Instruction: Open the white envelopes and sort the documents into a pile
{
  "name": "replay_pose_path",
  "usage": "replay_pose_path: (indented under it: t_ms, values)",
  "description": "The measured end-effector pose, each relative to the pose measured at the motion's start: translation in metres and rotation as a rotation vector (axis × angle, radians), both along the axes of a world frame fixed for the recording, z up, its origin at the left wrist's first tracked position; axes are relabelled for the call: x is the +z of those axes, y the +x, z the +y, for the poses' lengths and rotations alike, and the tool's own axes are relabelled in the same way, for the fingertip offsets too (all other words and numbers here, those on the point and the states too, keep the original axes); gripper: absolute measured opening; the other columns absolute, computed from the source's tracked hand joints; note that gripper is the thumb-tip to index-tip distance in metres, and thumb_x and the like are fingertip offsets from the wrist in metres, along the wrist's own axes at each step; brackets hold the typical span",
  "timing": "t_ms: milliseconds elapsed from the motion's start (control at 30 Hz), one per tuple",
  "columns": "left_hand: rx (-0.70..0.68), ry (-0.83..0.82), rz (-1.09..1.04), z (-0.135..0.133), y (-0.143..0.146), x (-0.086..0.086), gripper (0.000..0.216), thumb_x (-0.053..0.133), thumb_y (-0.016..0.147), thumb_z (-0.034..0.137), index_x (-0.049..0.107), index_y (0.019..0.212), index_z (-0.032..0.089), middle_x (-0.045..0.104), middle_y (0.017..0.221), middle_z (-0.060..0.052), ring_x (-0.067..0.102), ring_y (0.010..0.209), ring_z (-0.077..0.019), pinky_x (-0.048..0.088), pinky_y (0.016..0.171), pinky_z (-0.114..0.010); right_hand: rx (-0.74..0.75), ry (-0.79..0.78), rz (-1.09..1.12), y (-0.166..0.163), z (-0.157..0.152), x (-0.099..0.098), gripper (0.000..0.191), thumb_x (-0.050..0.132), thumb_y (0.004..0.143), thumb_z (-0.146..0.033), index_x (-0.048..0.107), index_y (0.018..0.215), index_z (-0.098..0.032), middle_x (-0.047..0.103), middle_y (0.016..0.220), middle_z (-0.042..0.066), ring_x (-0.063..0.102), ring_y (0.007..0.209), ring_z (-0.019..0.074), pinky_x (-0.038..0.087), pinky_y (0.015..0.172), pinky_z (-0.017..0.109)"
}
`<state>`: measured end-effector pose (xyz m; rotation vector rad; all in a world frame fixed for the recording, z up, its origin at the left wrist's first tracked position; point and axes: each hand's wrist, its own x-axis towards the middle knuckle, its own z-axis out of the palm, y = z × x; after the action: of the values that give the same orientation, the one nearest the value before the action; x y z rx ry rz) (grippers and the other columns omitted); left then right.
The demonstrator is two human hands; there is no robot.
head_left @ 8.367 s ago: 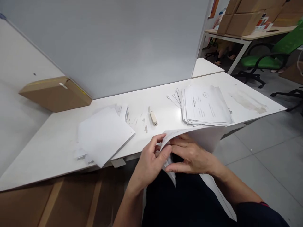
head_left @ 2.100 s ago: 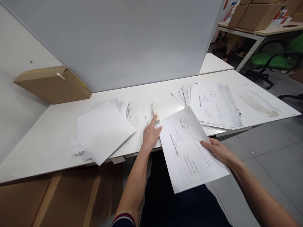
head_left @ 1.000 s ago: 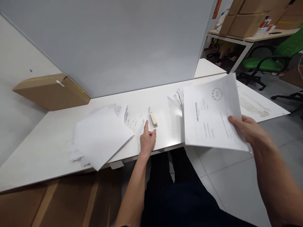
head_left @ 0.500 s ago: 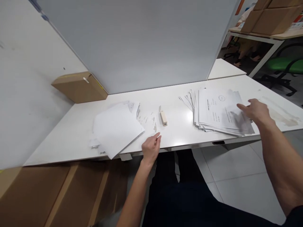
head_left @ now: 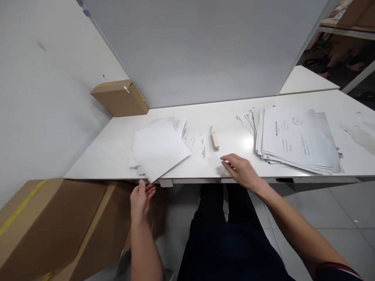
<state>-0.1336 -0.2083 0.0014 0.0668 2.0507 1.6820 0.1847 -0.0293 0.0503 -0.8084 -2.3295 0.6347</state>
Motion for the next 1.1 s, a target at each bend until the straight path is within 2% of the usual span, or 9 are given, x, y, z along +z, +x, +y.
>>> replay_pose_path:
  t_ms: [67,133,267,400,467,567,767,1000,1100]
  values:
    - [-0.062,0.187,-0.235,-0.004,0.004,-0.006,0.023,0.056,0.079,0.035,0.054,0.08,0.013,0.064,0.073,-0.007,0.063,0.066,-0.0157,0.051,0.065,-0.031,0.086,0.021,-0.023,-0.035,-0.004,-0.003,0.023,0.043,0.09,-0.022,0.06,0.104,-0.015,0.064,0.095,0.01,0.061,0.073,0.0178,0.049,0.064,0.03]
    - [-0.048,0.294,-0.268,-0.003,0.008,-0.007,0.019,0.066,0.071,0.027,0.056,0.075,0.012,0.064,0.069,-0.005,0.062,0.063,-0.0128,0.051,0.062,-0.026,0.121,0.036,-0.032,-0.065,-0.007,-0.004,0.023,0.042,0.089,-0.02,0.061,0.101,-0.014,0.064,0.094,0.011,0.061,0.074,0.0188,0.049,0.064,0.031]
    - [-0.031,0.399,-0.117,0.002,0.021,0.003,0.025,0.075,0.059,0.026,0.057,0.07,0.013,0.061,0.061,0.0,0.058,0.057,-0.0091,0.048,0.058,-0.022,0.192,0.058,0.051,-0.105,-0.02,0.003,0.021,0.043,0.089,-0.02,0.062,0.098,-0.015,0.064,0.097,0.011,0.059,0.088,0.0211,0.049,0.074,0.034]
    - [-0.191,0.441,0.198,0.01,0.047,0.023,0.027,0.069,0.067,0.038,0.057,0.073,0.015,0.058,0.066,0.001,0.056,0.064,-0.0111,0.047,0.066,-0.026,0.364,0.065,0.186,-0.126,-0.038,0.02,0.031,0.054,0.085,-0.032,0.058,0.111,-0.014,0.056,0.118,0.015,0.048,0.113,0.024,0.042,0.094,0.04]
    - [-0.287,0.399,0.384,0.014,0.061,0.034,0.025,0.062,0.074,0.04,0.055,0.073,0.016,0.054,0.067,0.001,0.052,0.065,-0.0106,0.044,0.065,-0.024,0.47,-0.039,0.211,-0.13,-0.044,0.028,0.042,0.06,0.081,-0.035,0.055,0.117,-0.015,0.054,0.122,0.014,0.047,0.115,0.0231,0.041,0.096,0.039]
    - [-0.4,0.356,0.613,0.023,0.076,0.048,0.026,0.055,0.08,0.039,0.05,0.067,0.017,0.046,0.066,0.002,0.046,0.063,-0.0096,0.04,0.062,-0.022,0.574,-0.297,0.245,-0.129,-0.047,0.033,0.043,0.061,0.08,-0.033,0.053,0.121,-0.02,0.058,0.117,0.009,0.053,0.108,0.0193,0.045,0.091,0.035]
    - [-0.44,0.419,0.772,0.044,0.091,0.054,0.029,0.049,0.084,0.04,0.048,0.065,0.018,0.049,0.068,0.001,0.047,0.067,-0.0121,0.04,0.065,-0.024,0.514,-0.817,0.422,-0.112,-0.047,0.026,0.039,0.062,0.077,-0.034,0.059,0.115,-0.022,0.059,0.114,0.006,0.057,0.102,0.0186,0.051,0.079,0.032]
    - [-0.444,0.398,0.775,0.054,0.104,0.053,0.024,0.048,0.085,0.036,0.049,0.068,0.019,0.05,0.071,-0.001,0.049,0.07,-0.0137,0.041,0.068,-0.025,0.471,-1.053,0.485,-0.099,-0.042,0.023,0.039,0.065,0.074,-0.036,0.061,0.11,-0.022,0.063,0.096,0.003,0.058,0.084,0.015,0.047,0.072,0.028]
    - [-0.516,0.394,0.791,0.052,0.107,0.052,0.015,0.05,0.084,0.028,0.051,0.072,0.019,0.053,0.077,-0.002,0.051,0.075,-0.014,0.041,0.07,-0.025,0.425,-1.058,0.502,-0.096,-0.038,0.018,0.026,0.059,0.079,-0.041,0.065,0.091,-0.018,0.06,0.076,0.0,0.053,0.067,0.011,0.043,0.063,0.024]
